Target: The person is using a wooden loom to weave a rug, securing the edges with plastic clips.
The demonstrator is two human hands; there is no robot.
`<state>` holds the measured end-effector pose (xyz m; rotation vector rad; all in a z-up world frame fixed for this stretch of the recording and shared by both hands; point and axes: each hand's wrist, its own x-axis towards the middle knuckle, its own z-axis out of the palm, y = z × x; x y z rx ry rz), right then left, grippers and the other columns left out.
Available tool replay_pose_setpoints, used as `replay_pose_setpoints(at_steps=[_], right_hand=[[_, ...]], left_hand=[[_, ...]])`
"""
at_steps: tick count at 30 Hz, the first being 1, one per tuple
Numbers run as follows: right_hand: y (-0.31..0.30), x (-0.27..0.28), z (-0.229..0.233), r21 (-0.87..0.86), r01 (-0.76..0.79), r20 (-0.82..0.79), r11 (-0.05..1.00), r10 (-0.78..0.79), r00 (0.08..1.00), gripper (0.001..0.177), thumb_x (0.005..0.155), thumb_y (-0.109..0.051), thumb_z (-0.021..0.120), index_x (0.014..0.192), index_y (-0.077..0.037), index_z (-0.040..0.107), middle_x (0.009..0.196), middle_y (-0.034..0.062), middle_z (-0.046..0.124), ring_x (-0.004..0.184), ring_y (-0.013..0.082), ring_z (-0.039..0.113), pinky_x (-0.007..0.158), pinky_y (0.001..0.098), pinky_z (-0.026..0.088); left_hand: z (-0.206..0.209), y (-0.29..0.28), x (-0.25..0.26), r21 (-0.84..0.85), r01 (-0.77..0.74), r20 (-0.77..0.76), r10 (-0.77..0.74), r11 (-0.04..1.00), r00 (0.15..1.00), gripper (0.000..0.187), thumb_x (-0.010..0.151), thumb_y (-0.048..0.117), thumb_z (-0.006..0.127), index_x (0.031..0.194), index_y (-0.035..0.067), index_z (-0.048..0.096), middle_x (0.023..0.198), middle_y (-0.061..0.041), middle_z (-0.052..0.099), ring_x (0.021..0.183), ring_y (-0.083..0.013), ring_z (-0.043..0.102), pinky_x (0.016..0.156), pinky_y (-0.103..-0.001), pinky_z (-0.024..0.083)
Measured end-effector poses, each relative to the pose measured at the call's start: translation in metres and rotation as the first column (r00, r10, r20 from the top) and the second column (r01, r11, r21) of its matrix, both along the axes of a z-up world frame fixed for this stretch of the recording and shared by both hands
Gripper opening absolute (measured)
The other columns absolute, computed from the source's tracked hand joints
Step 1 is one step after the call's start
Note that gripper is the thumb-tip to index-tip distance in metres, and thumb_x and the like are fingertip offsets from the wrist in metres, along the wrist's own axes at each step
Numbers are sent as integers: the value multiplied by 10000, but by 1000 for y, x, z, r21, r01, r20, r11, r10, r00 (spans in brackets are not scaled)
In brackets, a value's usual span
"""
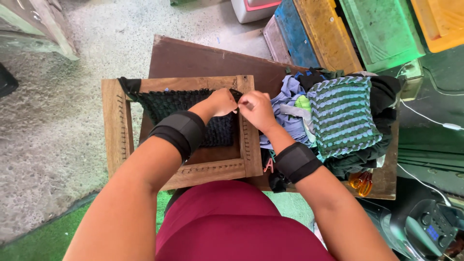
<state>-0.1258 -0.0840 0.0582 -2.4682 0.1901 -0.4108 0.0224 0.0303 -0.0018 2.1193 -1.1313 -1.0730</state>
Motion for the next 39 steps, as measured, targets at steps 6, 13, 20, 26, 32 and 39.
replay_pose_setpoints(at_steps=[6, 13, 20, 26, 32, 39], right_hand=[[9, -9, -17, -30, 5, -44, 1000, -6, 999, 216, 796, -229, 860, 839, -90, 700, 859, 40, 682, 884, 276, 658, 800, 409, 446], [22, -10, -6, -90, 17, 86, 996, -10, 996, 249, 758, -240, 856, 894, -83, 718, 914, 50, 664, 902, 310, 621, 812, 419, 452], [22, -6, 3, -171, -28, 96, 985, 45, 994, 228, 785, -201, 842, 758, -118, 631, 813, 31, 592, 865, 286, 589, 761, 421, 401], [22, -1, 5, -152, 43, 153, 987, -20, 988, 101, 810, -139, 793, 825, -128, 693, 864, 17, 626, 899, 264, 593, 784, 409, 408], [10, 1, -23, 112, 89, 30, 990, -93, 995, 109, 820, -154, 817, 886, -109, 742, 920, 17, 621, 942, 270, 592, 831, 386, 472], [10, -18, -42, 274, 21, -65, 962, -3, 998, 166, 806, -176, 827, 934, -103, 752, 985, 55, 576, 996, 266, 570, 875, 379, 475]], left_hand=[[-42, -2, 4, -99, -106, -115, 95, 989, 989, 220, 853, 226, 659, 881, 72, 814, 942, -152, 762, 896, -333, 713, 825, -426, 555], [-19, 6, 4, -44, -142, -172, 133, 989, 976, 221, 843, 248, 706, 907, 58, 799, 898, -160, 763, 866, -306, 728, 815, -409, 562], [-16, 10, 6, -54, -143, -119, 136, 988, 984, 244, 818, 281, 721, 946, 92, 809, 953, -147, 767, 915, -308, 722, 842, -399, 556], [-8, 21, 1, -199, -101, 62, 116, 975, 991, 239, 872, 271, 672, 989, 103, 795, 982, -146, 754, 950, -351, 703, 851, -435, 551], [0, 29, -3, -337, -106, 52, 131, 935, 990, 236, 856, 142, 633, 1077, 124, 712, 954, -116, 747, 951, -344, 694, 831, -440, 548], [1, 26, -14, -342, 17, 299, 92, 940, 950, 156, 891, 156, 644, 984, 164, 768, 984, -114, 690, 960, -355, 660, 829, -467, 534]])
